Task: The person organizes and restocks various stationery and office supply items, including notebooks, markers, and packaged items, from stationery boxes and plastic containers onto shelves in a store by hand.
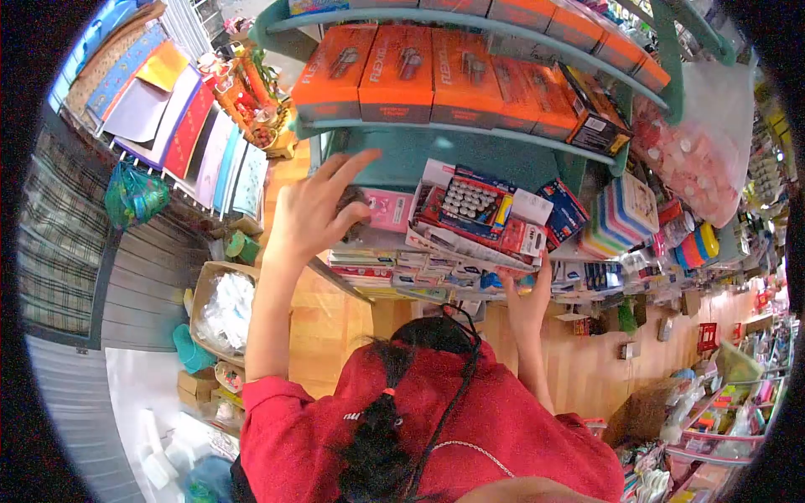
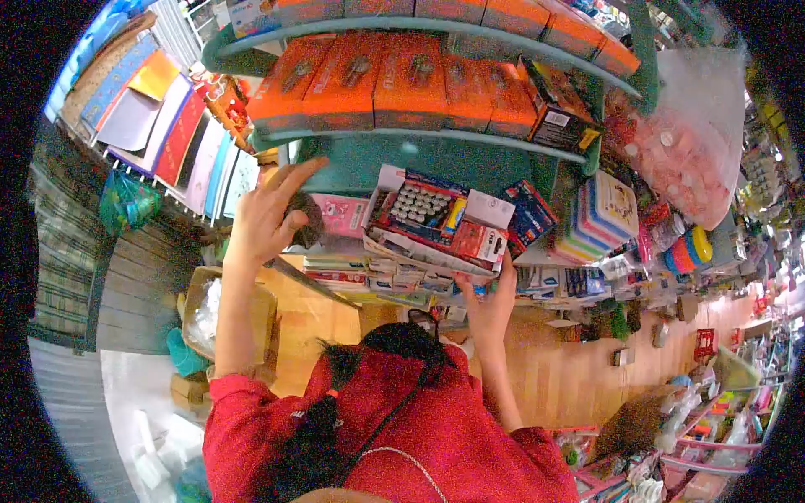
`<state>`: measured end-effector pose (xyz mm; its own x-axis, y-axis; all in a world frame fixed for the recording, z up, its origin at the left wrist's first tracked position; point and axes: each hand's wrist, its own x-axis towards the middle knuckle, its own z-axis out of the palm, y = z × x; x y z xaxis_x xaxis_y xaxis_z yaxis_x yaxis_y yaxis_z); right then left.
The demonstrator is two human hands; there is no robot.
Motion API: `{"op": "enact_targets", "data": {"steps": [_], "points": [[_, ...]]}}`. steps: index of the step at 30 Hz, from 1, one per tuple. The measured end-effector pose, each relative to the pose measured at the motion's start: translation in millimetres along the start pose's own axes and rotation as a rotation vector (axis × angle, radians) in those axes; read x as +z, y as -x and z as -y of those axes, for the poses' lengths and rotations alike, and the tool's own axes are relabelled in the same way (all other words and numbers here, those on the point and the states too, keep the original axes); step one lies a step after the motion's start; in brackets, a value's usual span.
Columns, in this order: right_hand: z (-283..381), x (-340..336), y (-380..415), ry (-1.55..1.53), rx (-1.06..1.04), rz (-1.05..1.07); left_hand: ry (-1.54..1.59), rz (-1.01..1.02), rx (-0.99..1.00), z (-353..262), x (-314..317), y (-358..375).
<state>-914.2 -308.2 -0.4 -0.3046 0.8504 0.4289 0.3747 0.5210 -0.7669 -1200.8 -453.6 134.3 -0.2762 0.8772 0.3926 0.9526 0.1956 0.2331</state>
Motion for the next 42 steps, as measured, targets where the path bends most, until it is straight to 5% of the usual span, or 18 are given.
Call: {"op": "enact_targets", "data": {"steps": [1, 2, 9, 24, 42], "points": [[-3, 0, 0, -0.01, -0.008, 0.005, 0.066, 0.032, -0.028, -8, -2, -2], [-6, 0, 0, -0.018, -0.011, 0.01, 0.046, -0.149, 0.124, -12, 7, -4], [-8, -1, 0, -0.032, -0.012, 0.026, -0.079, -0.079, 0.352, -57, 53, -16], [-1, -3, 1, 0.024, -0.024, 0.024, 0.134, -0.113, 0.359, -66, 61, -25], [-3, -1, 0, -0.06, 0.012, 0.047, 0.01, -0.299, 0.315, -52, 39, 9]]}}
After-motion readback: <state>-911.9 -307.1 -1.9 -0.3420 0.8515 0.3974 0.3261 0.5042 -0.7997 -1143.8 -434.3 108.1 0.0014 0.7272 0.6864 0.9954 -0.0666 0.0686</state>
